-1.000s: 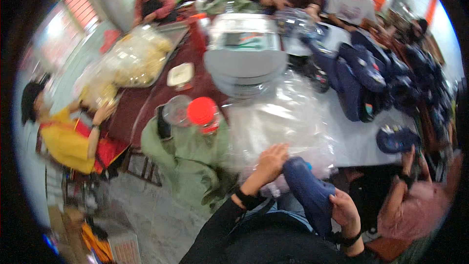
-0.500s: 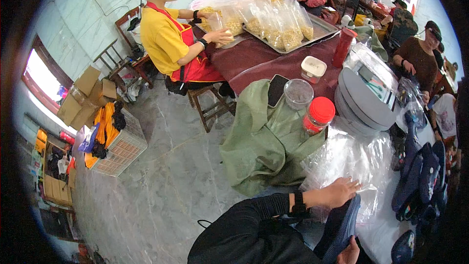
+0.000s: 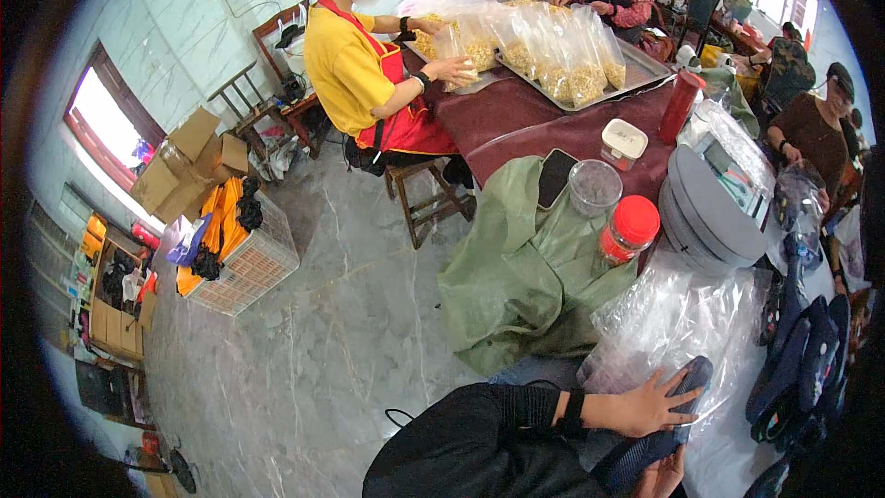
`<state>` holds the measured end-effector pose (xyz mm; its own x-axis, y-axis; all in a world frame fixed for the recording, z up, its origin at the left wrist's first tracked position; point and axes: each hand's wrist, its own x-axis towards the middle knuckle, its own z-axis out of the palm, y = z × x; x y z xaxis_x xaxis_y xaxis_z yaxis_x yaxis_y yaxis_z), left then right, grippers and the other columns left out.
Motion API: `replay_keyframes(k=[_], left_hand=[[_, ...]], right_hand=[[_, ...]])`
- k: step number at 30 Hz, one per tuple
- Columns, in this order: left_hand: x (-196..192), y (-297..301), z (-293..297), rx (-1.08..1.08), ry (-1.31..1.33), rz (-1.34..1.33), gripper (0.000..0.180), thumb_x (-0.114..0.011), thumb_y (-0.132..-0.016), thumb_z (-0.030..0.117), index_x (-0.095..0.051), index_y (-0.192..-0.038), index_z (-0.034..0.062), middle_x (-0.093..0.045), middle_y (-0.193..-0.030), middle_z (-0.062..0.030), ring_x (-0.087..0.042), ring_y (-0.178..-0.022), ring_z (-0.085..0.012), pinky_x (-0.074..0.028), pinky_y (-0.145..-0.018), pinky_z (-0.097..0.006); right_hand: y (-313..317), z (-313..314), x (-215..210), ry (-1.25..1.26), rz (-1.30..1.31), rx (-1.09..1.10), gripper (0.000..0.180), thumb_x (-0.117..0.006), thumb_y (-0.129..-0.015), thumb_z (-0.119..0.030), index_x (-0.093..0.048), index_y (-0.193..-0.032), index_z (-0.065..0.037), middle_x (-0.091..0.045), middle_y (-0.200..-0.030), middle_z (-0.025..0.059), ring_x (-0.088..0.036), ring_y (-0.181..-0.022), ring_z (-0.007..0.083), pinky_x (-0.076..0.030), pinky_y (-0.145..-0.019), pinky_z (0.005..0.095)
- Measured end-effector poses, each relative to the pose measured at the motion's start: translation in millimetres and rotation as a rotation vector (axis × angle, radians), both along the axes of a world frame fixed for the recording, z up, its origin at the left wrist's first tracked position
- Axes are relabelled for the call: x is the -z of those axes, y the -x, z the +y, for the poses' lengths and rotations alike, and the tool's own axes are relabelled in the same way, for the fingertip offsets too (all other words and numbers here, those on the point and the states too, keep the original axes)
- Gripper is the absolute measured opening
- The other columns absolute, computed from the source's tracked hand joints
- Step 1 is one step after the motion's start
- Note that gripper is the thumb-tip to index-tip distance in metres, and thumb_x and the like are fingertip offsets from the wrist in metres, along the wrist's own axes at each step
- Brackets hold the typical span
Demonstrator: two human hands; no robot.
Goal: Inspecting blue clogs and placing them into clear plastic bags at a shared workspace.
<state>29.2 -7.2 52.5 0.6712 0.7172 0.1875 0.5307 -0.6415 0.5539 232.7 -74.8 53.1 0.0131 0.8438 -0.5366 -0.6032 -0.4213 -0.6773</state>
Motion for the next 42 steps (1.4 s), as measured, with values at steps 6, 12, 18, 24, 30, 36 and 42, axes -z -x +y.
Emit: replay_keyframes(k=[6, 12, 18, 24, 30, 36, 42], left_hand=[[-4, -4, -3, 0.096, 0.051, -0.036, 0.046, -0.040, -0.096, 0.038, -0.036, -0.141, 0.0348, -0.010, -0.155, -0.0106, -0.011, -0.138, -0.0481, -0.020, -0.098, -0.073], [13, 2, -7, 0.109, -0.121, -0.167, 0.047, -0.047, -0.093, 0.030, -0.040, -0.139, 0.0359, -0.013, -0.154, -0.0131, -0.018, -0.134, -0.0522, -0.024, -0.097, -0.072], [-2, 4, -2, 0.050, -0.145, -0.274, 0.052, -0.051, -0.088, 0.017, -0.043, -0.138, 0.0316, -0.024, -0.150, -0.0165, -0.032, -0.127, -0.0500, -0.031, -0.093, -0.067], [-13, 15, 0, -0.241, -0.327, -0.069, 0.051, -0.053, -0.084, 0.012, -0.052, -0.132, 0.0273, -0.032, -0.148, -0.0122, -0.032, -0.131, -0.0429, -0.022, -0.103, -0.062], [-25, 15, 14, -0.168, -0.353, -0.102, 0.052, -0.057, -0.079, 0.010, -0.056, -0.128, 0.0244, -0.036, -0.146, -0.0126, -0.027, -0.134, -0.0424, -0.018, -0.105, -0.062], [-18, 11, 11, 0.011, -0.348, -0.038, 0.051, -0.054, -0.079, 0.009, -0.054, -0.129, 0.0205, -0.037, -0.145, -0.0115, -0.029, -0.133, -0.0412, -0.020, -0.105, -0.062], [-2, 9, 7, -0.278, -0.330, -0.265, 0.062, -0.054, -0.080, 0.008, -0.038, -0.139, 0.0074, -0.029, -0.147, -0.0190, -0.028, -0.133, -0.0420, -0.022, -0.106, -0.058]], right_hand=[[20, 11, -9, -0.065, 0.234, 0.098, 0.034, -0.047, -0.095, -0.018, -0.051, -0.120, 0.004, -0.062, -0.112, 0.0166, -0.061, -0.096, 0.0252, -0.049, -0.088, 0.0366], [-8, 19, 50, -0.393, 0.570, 0.089, 0.034, -0.040, -0.098, -0.018, -0.050, -0.124, 0.001, -0.060, -0.118, 0.0125, -0.057, -0.106, 0.0210, -0.045, -0.093, 0.0322], [37, 30, 13, -0.288, 0.206, 0.262, 0.025, -0.044, -0.097, -0.017, -0.056, -0.113, -0.002, -0.062, -0.112, 0.0086, -0.060, -0.100, 0.0176, -0.046, -0.092, 0.0322], [48, 29, 0, -0.256, 0.101, 0.208, 0.023, -0.048, -0.095, -0.009, -0.056, -0.114, 0.001, -0.063, -0.109, 0.0090, -0.061, -0.098, 0.0182, -0.047, -0.090, 0.0313], [49, 19, 1, -0.307, 0.019, 0.115, 0.025, -0.046, -0.095, -0.008, -0.054, -0.116, 0.003, -0.062, -0.111, 0.0101, -0.060, -0.101, 0.0174, -0.046, -0.090, 0.0310], [52, 28, -2, -0.225, 0.294, 0.158, 0.027, -0.044, -0.099, -0.019, -0.053, -0.118, -0.002, -0.062, -0.113, 0.0065, -0.059, -0.104, 0.0180, -0.045, -0.092, 0.0306], [54, 32, 1, -0.239, 0.394, 0.206, 0.036, -0.038, -0.101, -0.027, -0.047, -0.126, -0.003, -0.055, -0.127, 0.0097, -0.052, -0.117, 0.0227, -0.040, -0.102, 0.0381]])
